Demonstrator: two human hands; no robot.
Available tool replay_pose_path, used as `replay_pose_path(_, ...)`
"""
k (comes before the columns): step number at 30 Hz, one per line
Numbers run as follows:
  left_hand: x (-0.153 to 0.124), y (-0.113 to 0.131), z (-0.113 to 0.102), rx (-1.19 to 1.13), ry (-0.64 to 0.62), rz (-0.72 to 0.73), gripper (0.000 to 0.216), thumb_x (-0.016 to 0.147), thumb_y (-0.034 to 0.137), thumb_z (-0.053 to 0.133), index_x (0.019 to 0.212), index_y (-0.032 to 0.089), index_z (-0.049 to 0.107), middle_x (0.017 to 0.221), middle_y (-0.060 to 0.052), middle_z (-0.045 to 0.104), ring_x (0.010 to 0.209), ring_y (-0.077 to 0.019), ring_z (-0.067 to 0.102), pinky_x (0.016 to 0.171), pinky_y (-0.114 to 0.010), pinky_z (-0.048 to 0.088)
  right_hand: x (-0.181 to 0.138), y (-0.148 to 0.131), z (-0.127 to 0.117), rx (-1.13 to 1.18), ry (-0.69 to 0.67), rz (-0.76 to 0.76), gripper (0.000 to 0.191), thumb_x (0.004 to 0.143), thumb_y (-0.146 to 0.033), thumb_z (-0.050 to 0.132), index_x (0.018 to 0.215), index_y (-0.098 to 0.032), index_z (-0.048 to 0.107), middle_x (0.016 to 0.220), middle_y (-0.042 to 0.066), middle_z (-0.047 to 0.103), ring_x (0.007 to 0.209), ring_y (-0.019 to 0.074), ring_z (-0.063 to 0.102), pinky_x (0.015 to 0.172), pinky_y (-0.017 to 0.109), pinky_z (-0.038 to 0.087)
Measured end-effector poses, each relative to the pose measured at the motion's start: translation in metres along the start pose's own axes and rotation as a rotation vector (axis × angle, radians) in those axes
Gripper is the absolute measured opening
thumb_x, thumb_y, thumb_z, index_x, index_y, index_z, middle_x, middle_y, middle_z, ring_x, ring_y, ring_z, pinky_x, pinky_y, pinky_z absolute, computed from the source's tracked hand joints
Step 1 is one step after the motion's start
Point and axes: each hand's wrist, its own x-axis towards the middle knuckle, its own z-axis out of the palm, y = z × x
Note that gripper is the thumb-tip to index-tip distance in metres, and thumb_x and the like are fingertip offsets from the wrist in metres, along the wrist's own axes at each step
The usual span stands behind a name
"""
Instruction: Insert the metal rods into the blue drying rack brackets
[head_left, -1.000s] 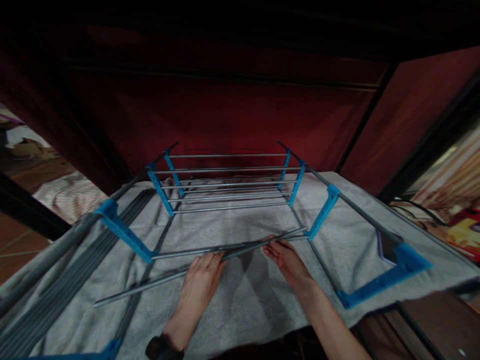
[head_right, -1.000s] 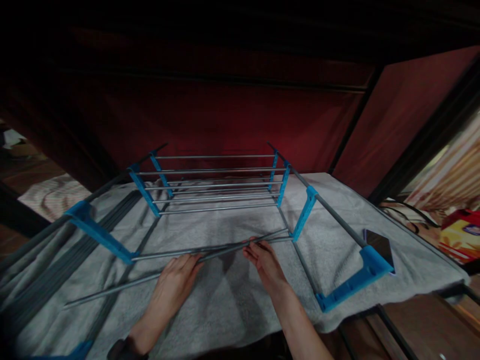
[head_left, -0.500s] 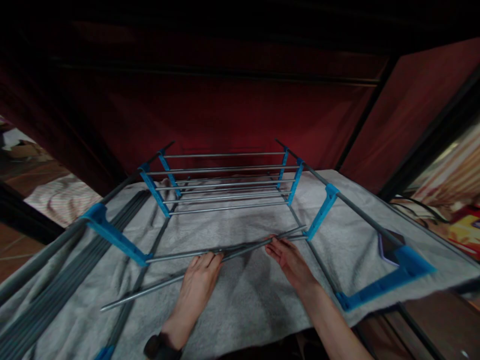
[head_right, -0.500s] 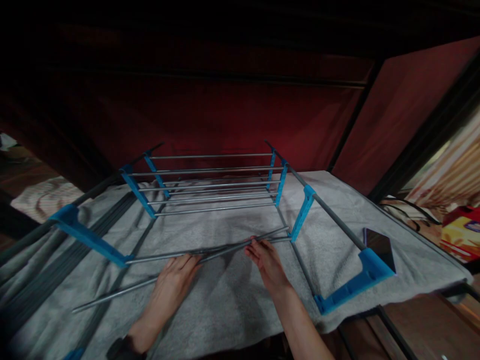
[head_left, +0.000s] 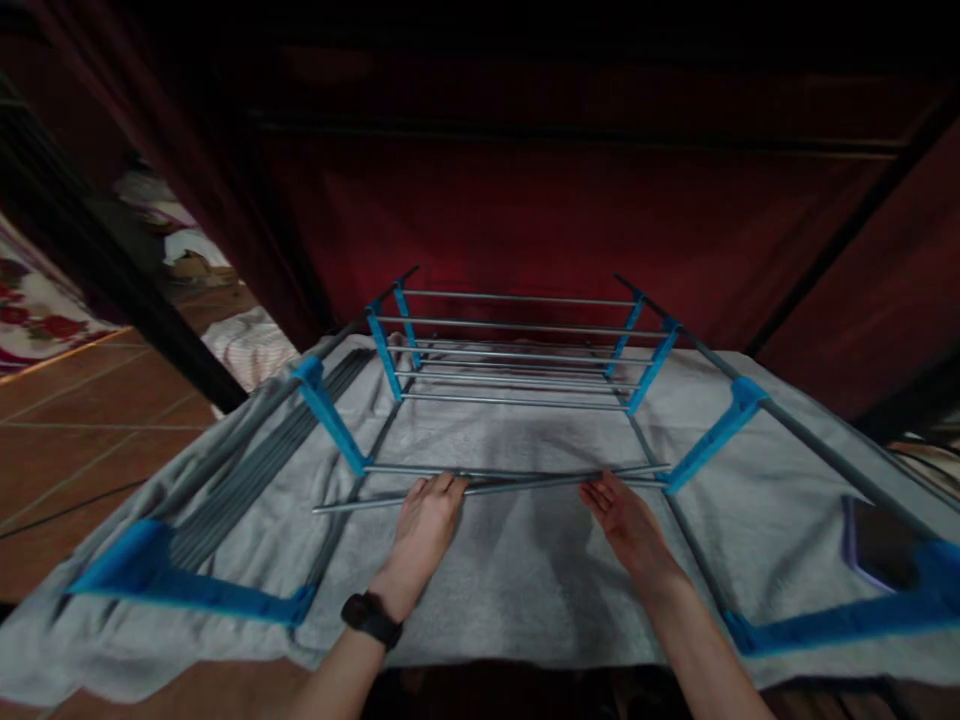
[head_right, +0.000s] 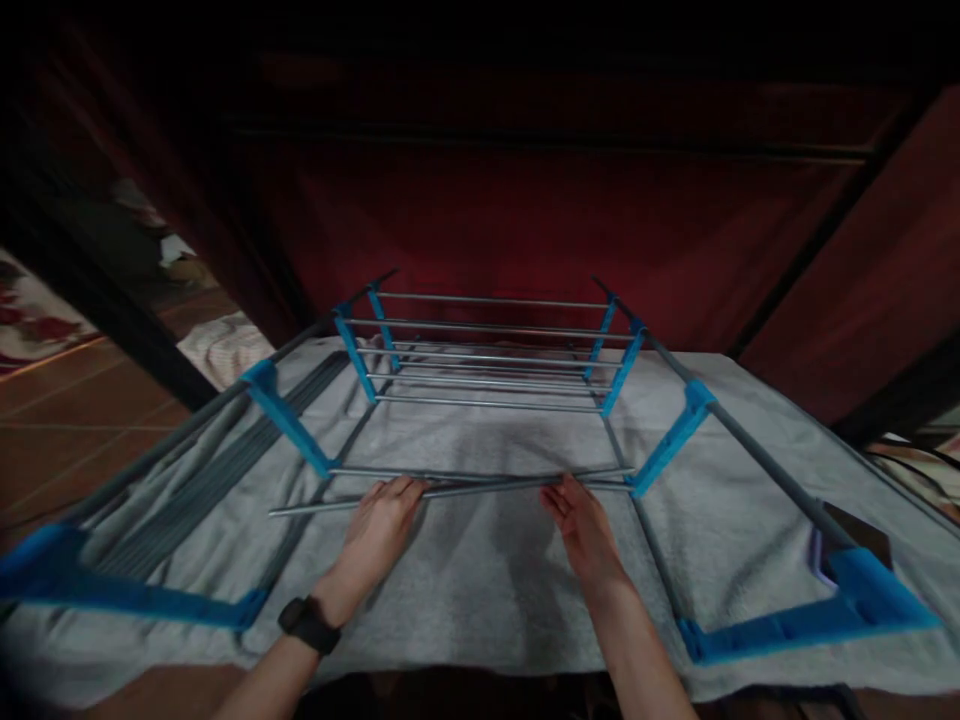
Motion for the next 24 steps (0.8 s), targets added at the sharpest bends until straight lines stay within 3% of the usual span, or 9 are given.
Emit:
replay_pose_path(3,-0.007,-0.006,-0.006,-0.018,-0.014,-0.080,0.040,0.095,0.004,0.040,0.118,0.021,0.068,0.111,-0.008,0.072,0.106,-0.0232,0.066,0.099,-0.042,0.046,0.003,0.005,-0.007,-0.036,0.012,0.059,0.018,0.069,-0.029,0.085,0.075,-0.021,0.070,0.077,0.003,0.072,0.083,0.0197,0.072,0.092,0.039,0.060)
replay_pose_path(8,-0.018,-0.014,-0.009,0.028,-0.076,-0.078,0.037,0.094,0.002,0.038,0.109,0.019,0.067,0.105,-0.008,0.071,0.099,-0.0222,0.065,0.096,-0.040,0.046,0.010,0.005,-0.017,-0.057,0.100,0.096,0.006,0.075,-0.016,0.073,0.077,-0.020,0.070,0.075,0.003,0.071,0.079,0.0174,0.072,0.083,0.032,0.064)
replay_pose_path(15,-0.016,-0.031,-0.008,0.061,-0.083,-0.114,0.036,0.092,0.001,0.036,0.105,0.017,0.066,0.100,-0.010,0.069,0.096,-0.0246,0.062,0.094,-0.042,0.046,0.016,-0.008,-0.027,-0.078,0.296,0.232,0.016,0.085,-0.007,0.059,0.077,-0.021,0.061,0.078,0.004,0.068,0.072,0.0142,0.072,0.068,0.023,0.064)
replay_pose_path(24,-0.027,-0.051,0.001,0.020,0.001,-0.136,0.041,0.088,-0.003,0.036,0.105,0.020,0.065,0.100,-0.011,0.065,0.098,-0.0278,0.058,0.099,-0.048,0.043,0.011,-0.006,-0.025,-0.111,0.273,0.269,0.018,0.087,-0.005,0.055,0.082,-0.022,0.061,0.089,0.006,0.068,0.078,0.0146,0.073,0.069,0.022,0.065)
